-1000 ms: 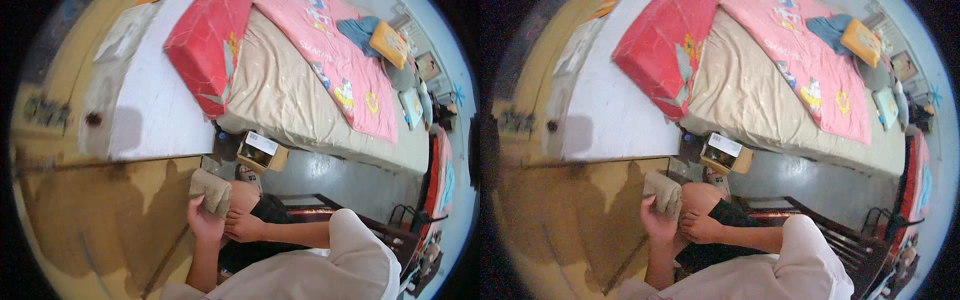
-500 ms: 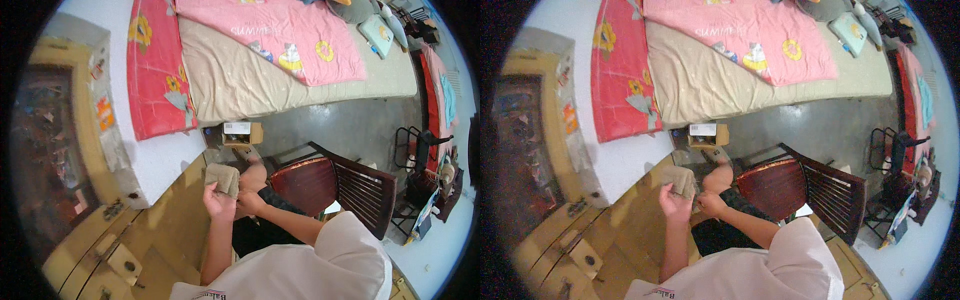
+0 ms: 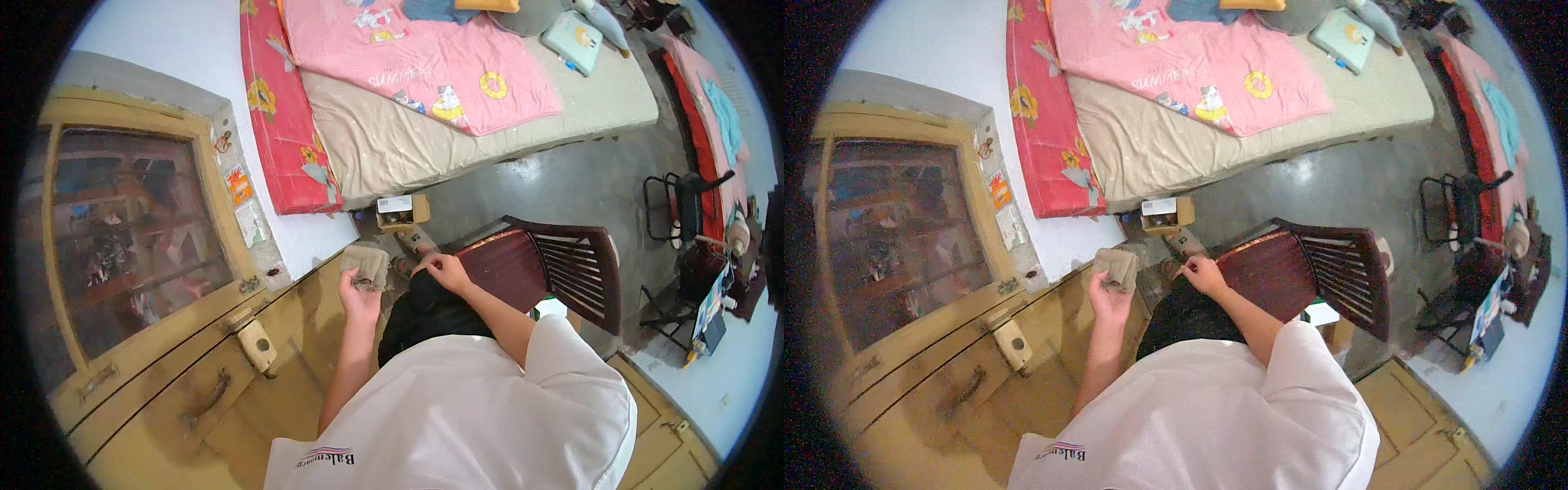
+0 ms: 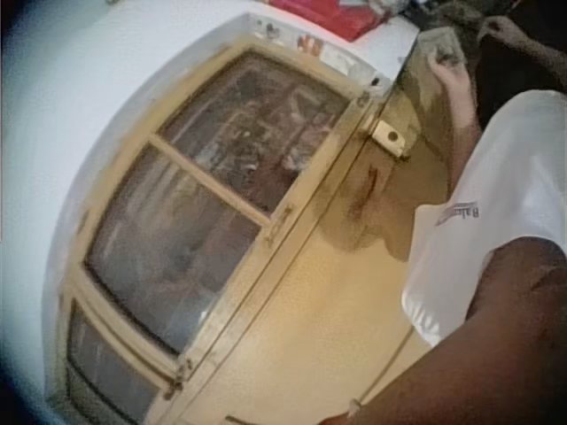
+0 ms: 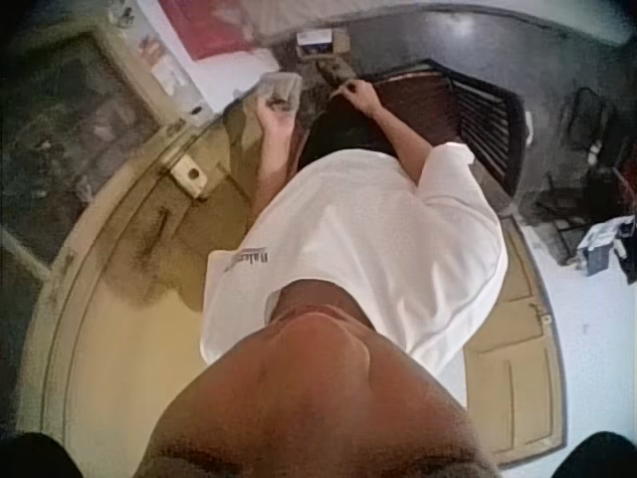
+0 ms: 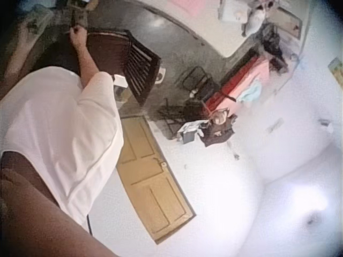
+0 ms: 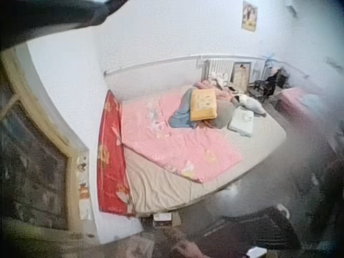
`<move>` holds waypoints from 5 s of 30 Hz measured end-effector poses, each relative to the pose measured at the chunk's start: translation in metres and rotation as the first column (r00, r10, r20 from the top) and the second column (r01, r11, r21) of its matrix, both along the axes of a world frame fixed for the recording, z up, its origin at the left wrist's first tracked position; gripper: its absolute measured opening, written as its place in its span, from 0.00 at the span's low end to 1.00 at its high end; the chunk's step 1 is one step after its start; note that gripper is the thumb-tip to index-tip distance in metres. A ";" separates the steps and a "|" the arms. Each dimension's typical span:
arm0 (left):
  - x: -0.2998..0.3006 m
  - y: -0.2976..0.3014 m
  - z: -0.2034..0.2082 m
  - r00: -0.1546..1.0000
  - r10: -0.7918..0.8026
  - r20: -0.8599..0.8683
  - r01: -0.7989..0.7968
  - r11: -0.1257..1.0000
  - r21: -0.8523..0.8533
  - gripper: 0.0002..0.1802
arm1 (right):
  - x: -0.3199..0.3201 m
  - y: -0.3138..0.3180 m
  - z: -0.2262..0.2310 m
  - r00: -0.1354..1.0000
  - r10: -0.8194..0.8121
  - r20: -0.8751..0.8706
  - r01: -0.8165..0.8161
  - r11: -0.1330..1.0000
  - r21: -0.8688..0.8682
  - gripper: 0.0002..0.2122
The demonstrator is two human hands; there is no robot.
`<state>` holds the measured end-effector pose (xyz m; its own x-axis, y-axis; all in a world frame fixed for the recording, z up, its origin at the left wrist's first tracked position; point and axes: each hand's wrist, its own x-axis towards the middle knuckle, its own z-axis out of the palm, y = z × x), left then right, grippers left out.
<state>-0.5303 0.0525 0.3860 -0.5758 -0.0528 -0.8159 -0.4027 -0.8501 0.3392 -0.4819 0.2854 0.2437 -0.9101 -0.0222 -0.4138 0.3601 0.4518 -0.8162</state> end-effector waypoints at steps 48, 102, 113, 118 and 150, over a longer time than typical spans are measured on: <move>-0.249 0.374 0.062 0.599 -0.791 0.126 0.800 0.583 -0.139 0.21 | 0.053 0.450 0.192 0.726 -0.599 -0.340 0.661 0.469 0.586 0.06; -0.242 0.773 -0.008 -0.328 -0.945 0.000 0.888 -0.309 -0.341 0.12 | 0.066 0.435 0.129 0.079 -0.901 -0.426 0.728 -0.239 0.642 0.13; -0.407 0.803 -0.118 -0.363 -0.843 0.396 0.537 -0.537 -0.651 0.15 | 0.060 0.447 0.155 0.066 -0.962 -0.265 0.702 -0.144 0.698 0.10; -0.443 0.846 -0.103 -0.494 -0.749 0.442 0.408 -0.649 -0.643 0.18 | 0.065 0.445 0.146 0.062 -0.978 -0.201 0.679 -0.106 0.726 0.10; -0.172 1.195 -0.049 -0.731 -0.653 0.198 0.439 -0.672 -0.596 0.16 | 0.089 0.437 0.134 0.062 -0.995 -0.081 0.814 0.004 0.581 0.10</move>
